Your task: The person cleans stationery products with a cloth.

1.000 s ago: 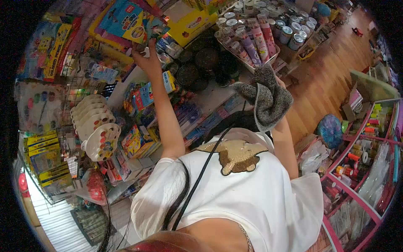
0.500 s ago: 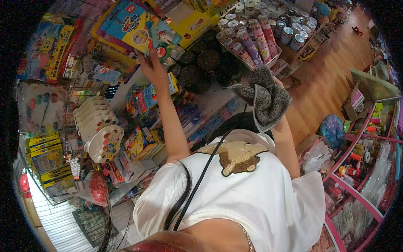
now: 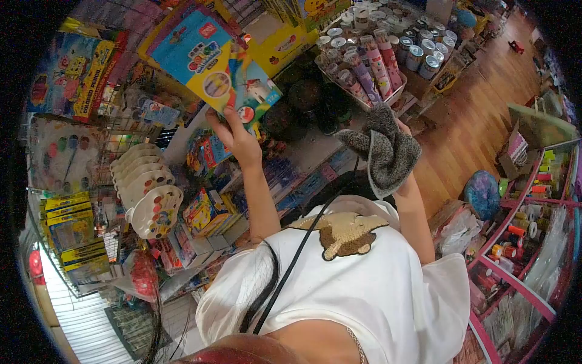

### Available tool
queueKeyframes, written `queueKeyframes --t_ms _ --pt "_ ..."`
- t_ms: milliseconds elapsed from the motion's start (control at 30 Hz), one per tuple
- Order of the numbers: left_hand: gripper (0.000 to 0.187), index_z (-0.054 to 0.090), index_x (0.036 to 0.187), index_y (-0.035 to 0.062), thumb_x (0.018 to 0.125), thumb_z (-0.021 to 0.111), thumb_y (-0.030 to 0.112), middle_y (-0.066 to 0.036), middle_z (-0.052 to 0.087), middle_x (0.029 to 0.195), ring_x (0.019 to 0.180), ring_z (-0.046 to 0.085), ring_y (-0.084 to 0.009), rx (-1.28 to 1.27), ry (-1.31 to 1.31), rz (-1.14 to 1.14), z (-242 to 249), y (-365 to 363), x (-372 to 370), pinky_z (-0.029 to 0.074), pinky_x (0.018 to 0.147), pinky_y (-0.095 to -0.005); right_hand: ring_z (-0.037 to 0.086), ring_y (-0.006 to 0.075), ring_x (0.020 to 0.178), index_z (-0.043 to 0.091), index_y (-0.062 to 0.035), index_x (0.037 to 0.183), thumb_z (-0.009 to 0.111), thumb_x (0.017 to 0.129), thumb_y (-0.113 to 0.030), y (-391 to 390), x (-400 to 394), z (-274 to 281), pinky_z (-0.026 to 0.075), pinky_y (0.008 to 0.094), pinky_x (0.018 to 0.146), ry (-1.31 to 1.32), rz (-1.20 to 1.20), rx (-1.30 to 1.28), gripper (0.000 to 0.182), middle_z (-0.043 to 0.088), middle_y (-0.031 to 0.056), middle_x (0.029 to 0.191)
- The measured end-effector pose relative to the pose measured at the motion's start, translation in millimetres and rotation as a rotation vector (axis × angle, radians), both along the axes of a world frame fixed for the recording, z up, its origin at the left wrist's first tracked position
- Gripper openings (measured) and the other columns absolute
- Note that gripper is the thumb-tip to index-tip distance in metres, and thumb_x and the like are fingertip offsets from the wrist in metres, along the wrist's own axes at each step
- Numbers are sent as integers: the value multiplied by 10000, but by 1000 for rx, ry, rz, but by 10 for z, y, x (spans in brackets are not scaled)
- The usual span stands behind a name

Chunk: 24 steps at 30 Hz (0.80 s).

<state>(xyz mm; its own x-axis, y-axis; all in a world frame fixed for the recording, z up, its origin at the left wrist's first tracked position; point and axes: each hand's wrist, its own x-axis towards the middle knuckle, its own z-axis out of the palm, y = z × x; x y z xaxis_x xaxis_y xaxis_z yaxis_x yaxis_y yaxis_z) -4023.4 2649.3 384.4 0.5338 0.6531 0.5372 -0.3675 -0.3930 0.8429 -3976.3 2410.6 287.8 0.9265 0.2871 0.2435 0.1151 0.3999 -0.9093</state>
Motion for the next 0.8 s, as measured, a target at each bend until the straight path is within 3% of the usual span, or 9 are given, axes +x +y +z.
queueKeyframes --t_ms 100,267,367,467,533,600,667,767,800 --pt "359 311 1186 31 920 404 255 -90 422 1132 1009 419 -151 -36 -34 -37 -76 -166 -84 319 874 -269 557 217 958 349 -51 1238 522 820 -59 20 -25 -13 490 340 814 33 -13 60 453 525 132 1087" --pt "334 328 1119 30 914 405 283 -80 418 1114 958 432 -120 -62 -69 -99 -76 -246 -207 334 831 -247 559 218 956 349 -50 1234 478 855 -141 20 -41 86 504 344 783 370 211 482 410 524 129 1092" --pt "380 304 1150 27 923 360 327 -93 406 1135 995 444 -140 -70 -33 -60 -89 -289 -262 336 858 -264 539 198 988 413 -31 1210 426 887 -212 133 18 219 456 322 835 151 26 195 370 538 123 1098" --pt "478 260 1206 16 920 308 396 -114 375 1188 1090 417 -169 -139 -98 -130 -138 -300 -233 316 927 -298 504 186 1028 494 0 1161 436 886 -203 440 130 689 369 295 907 209 -10 350 347 532 102 1130" --pt "585 213 1262 22 898 243 479 -125 330 1254 1171 351 -195 -253 -87 -179 -132 -303 -237 272 978 -330 500 220 1048 501 -18 1158 448 874 -257 628 109 911 358 330 922 -321 -41 92 375 528 119 1141" --pt "683 159 1311 35 867 174 555 -128 275 1315 1230 289 -215 -294 -92 -236 -127 -312 -264 231 1013 -356 471 291 1099 543 -111 1139 552 766 -220 870 149 1162 353 398 938 -1038 -109 -149 389 489 134 1196" --pt "773 97 1353 58 828 103 625 -123 210 1370 1267 231 -229 -262 -113 -300 -134 -348 -305 195 1034 -377 398 182 1186 546 -270 1144 595 716 -225 1153 -83 1214 194 410 1033 -1237 -211 -479 433 416 0 1297" --pt "834 40 1373 83 784 59 674 -111 134 1405 1292 163 -230 -357 -139 -280 -35 -402 -296 160 1043 -377 371 141 1205 516 -293 1175 603 706 -236 1404 -84 1250 122 418 1050 -1298 -246 -474 481 388 -20 1319" --pt "847 31 1378 87 778 59 684 -106 110 1415 1298 143 -226 -347 -152 -259 27 -439 -286 149 1045 -373 359 161 1213 498 -283 1195 599 709 -238 1422 -57 1303 151 422 1038 -1318 -236 -460 498 369 -15 1333"
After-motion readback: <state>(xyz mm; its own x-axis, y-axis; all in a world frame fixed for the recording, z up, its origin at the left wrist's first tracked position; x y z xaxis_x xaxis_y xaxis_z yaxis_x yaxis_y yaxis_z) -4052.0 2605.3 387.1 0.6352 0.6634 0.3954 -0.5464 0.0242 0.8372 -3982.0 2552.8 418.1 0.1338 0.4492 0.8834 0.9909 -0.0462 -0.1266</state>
